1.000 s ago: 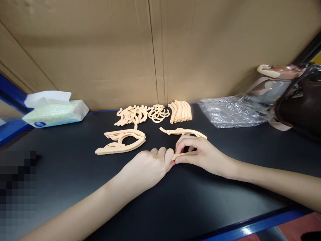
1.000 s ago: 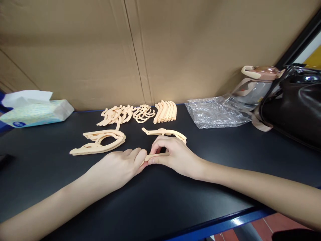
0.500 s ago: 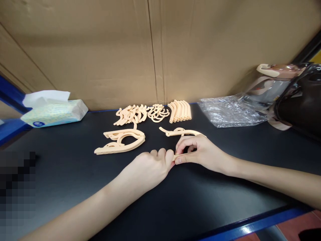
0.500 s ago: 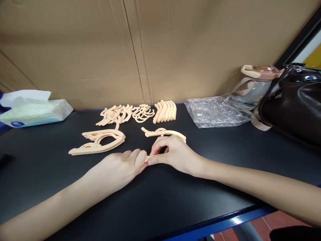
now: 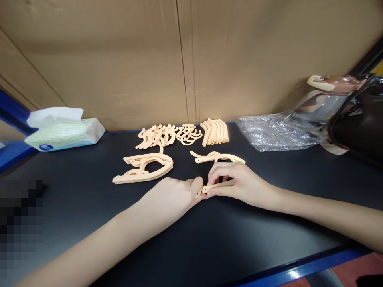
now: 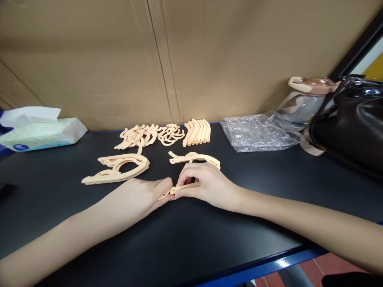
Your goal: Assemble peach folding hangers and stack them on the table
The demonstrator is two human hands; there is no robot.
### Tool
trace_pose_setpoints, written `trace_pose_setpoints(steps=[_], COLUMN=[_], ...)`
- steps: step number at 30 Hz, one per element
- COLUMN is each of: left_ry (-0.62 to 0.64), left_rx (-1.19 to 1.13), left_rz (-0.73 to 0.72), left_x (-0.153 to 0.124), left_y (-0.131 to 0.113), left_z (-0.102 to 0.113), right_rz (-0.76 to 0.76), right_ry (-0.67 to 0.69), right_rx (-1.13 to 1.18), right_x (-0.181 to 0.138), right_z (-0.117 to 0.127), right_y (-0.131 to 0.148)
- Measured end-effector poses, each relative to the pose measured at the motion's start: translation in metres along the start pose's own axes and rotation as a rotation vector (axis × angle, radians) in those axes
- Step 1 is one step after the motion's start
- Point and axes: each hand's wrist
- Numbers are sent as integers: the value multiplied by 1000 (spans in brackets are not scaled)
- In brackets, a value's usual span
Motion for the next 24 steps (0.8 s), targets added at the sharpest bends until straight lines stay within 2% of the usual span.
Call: trace_pose_setpoints(steps=[4, 12, 17, 20, 24], left_ry=[55, 56, 115, 146, 102], left_rx=[-154, -112, -129, -196, -372], left_rz=[66, 91, 168, 236, 321], left_x=[-2, -4, -5, -5, -4], left_y=[0, -5, -6, -3, 1], left_z=[7, 6, 10, 13, 13], right_rz=[77, 79, 85, 85, 136], right_ry=[40, 76, 85, 79, 99], right_rx=[-62, -113, -108, -81, -129], right_x=[0, -1, -3, -3, -3], right_z=[2, -1, -1, 1, 3], right_y=[1, 3, 2, 0, -3])
Point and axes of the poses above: each hand's wrist, its own x-axis towards the middle knuckle, its own z-axis out of the back of the hand, y = z × x, and after that the axes turned 4 degrees about x, right-handed
